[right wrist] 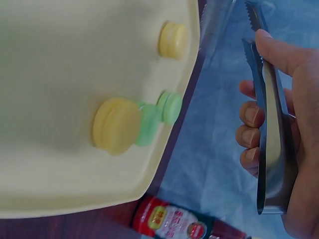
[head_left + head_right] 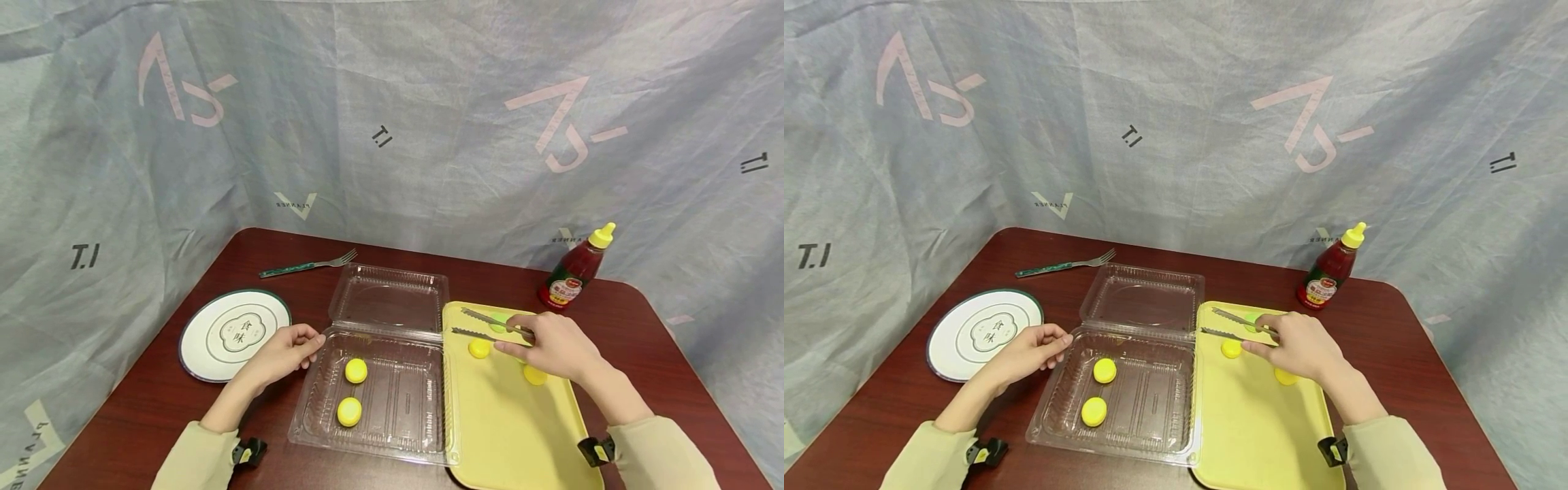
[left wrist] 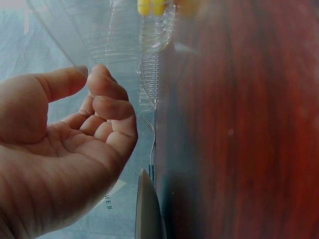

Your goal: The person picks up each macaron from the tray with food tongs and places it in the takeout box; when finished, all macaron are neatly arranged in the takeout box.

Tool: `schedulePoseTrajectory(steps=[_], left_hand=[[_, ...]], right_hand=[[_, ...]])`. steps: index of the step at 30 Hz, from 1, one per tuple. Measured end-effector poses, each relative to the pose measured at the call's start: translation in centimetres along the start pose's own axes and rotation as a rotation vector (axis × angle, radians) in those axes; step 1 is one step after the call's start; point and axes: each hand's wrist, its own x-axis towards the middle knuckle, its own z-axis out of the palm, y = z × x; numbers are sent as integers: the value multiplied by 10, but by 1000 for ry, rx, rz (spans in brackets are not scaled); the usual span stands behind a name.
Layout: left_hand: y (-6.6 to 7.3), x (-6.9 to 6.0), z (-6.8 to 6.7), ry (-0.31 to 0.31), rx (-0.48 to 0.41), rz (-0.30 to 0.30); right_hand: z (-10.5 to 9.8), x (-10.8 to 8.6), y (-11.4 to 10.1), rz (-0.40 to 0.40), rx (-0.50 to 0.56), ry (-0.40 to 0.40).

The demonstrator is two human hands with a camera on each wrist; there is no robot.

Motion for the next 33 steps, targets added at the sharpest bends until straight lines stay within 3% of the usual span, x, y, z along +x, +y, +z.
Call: schedulePoseTrajectory(steps=[13, 33], left_hand=[[-1, 1, -1, 0, 13, 14], [-2, 2, 0, 1, 19, 23]], right_hand=[[1, -5, 29, 125, -7, -67], [9, -14, 62, 194, -17, -90]])
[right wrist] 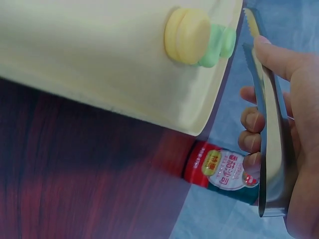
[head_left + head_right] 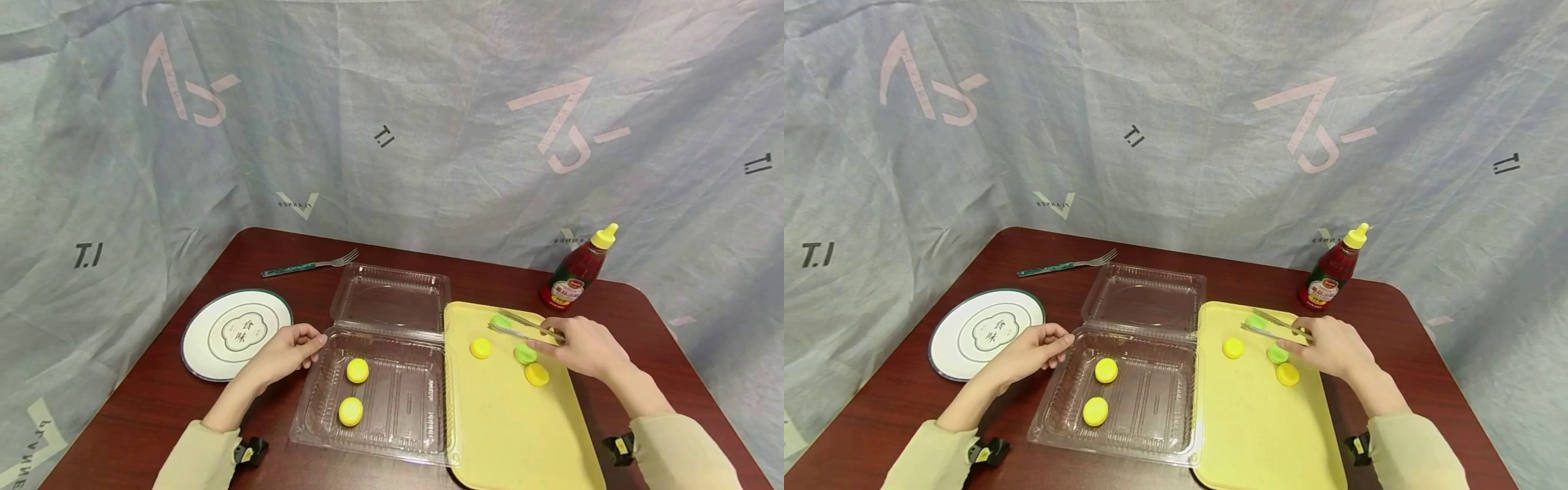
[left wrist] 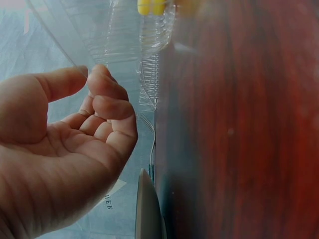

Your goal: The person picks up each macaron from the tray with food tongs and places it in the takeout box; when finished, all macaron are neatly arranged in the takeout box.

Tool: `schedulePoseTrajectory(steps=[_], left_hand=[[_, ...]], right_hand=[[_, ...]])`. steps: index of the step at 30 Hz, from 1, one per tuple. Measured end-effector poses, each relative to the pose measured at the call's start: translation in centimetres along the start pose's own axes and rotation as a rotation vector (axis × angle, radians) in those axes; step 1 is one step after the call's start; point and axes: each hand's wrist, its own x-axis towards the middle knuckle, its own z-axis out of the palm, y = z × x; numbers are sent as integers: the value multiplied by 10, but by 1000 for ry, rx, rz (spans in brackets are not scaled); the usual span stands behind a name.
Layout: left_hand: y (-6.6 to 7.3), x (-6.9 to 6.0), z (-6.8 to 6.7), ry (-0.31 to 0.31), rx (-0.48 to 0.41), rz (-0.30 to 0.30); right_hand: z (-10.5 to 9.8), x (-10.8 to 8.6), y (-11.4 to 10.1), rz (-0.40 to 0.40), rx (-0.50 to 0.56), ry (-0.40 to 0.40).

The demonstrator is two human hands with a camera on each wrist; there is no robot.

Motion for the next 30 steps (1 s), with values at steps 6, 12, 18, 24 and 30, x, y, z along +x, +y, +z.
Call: schedulePoseTrajectory(steps=[6, 12, 18, 24, 30], left_hand=[[1, 0, 0, 0, -3, -10], [2, -1, 0, -1, -1, -14], [1, 0, 0, -4, -6, -12], [1, 0, 0, -2, -5, -7], [0, 0, 0, -1, -1, 3]], right_hand=[[1, -1, 9, 9, -2, -3], [2, -1, 15, 15, -4, -9], [-1, 0, 15, 25, -13, -41], [-4, 5, 14, 17, -27, -58], [-4, 6, 11, 21, -29, -70]])
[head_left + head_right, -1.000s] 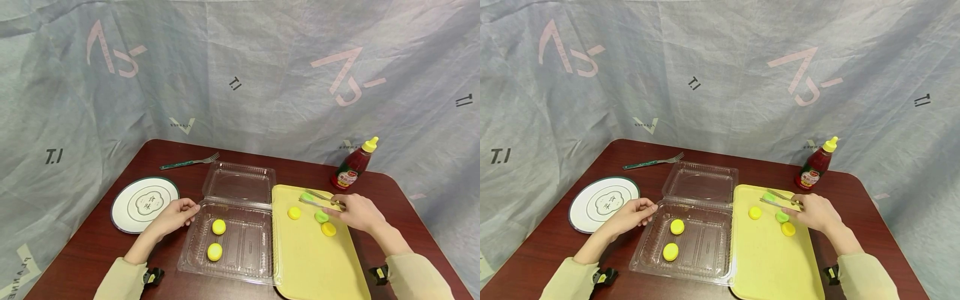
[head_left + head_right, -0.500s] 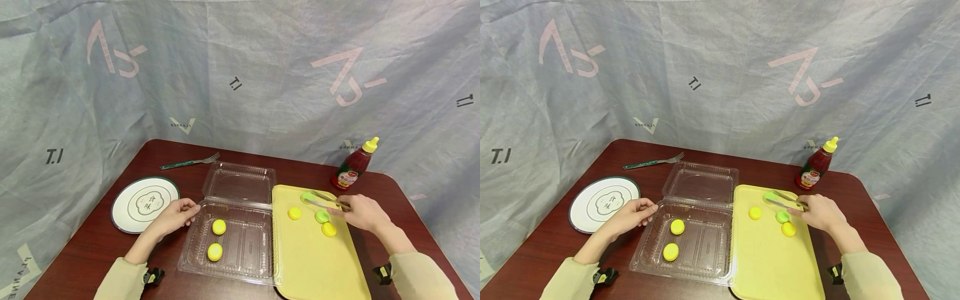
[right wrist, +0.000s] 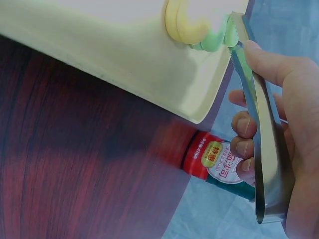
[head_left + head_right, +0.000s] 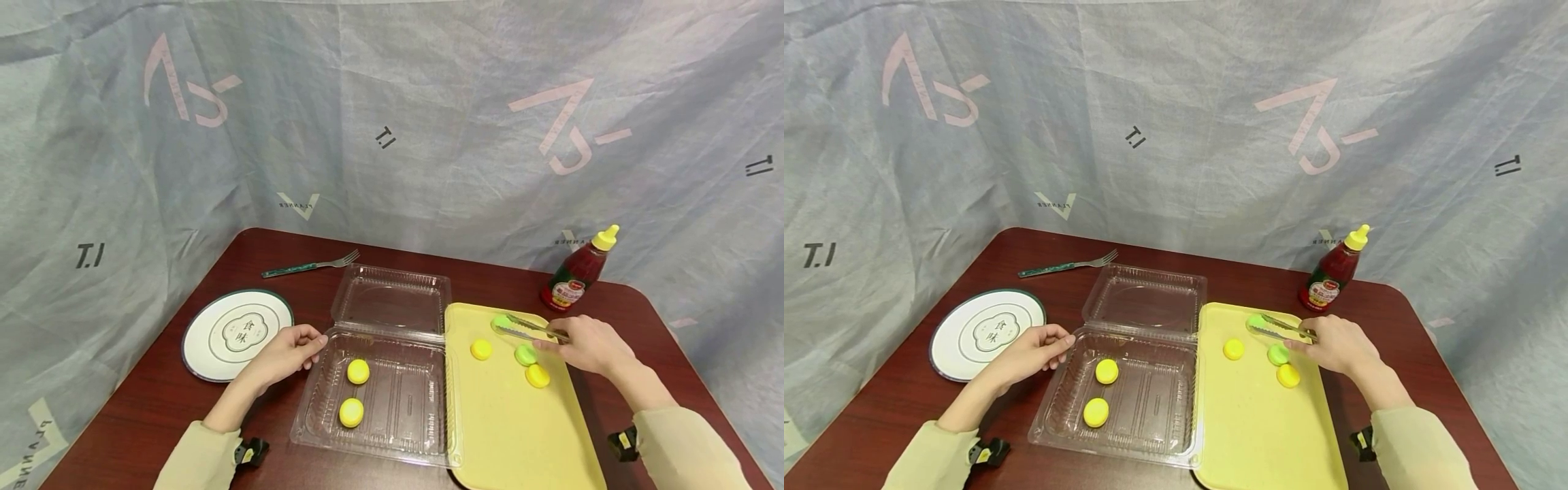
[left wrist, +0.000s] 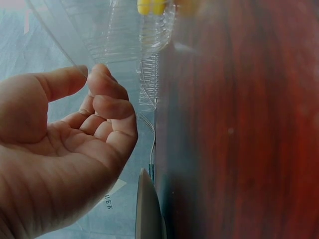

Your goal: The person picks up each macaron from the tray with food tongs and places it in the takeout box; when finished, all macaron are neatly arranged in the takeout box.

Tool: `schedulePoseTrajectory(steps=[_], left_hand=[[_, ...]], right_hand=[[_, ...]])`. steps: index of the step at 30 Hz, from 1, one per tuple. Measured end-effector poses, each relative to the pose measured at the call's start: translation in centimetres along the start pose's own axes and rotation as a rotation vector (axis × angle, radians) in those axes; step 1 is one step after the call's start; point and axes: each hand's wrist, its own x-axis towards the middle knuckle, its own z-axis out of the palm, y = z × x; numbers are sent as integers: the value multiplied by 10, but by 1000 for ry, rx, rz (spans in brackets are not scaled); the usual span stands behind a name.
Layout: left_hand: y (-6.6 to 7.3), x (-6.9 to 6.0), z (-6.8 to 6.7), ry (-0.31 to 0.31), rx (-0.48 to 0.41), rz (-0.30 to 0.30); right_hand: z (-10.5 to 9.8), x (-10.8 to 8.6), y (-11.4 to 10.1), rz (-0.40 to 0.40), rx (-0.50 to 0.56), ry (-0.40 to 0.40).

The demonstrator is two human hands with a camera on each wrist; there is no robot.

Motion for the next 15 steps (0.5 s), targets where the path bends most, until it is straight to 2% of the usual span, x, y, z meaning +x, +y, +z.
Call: schedulePoseTrajectory(steps=[15], left_hand=[[2, -1, 0, 0, 0, -13]], right_hand=[[-10, 8, -3, -43, -56, -46]])
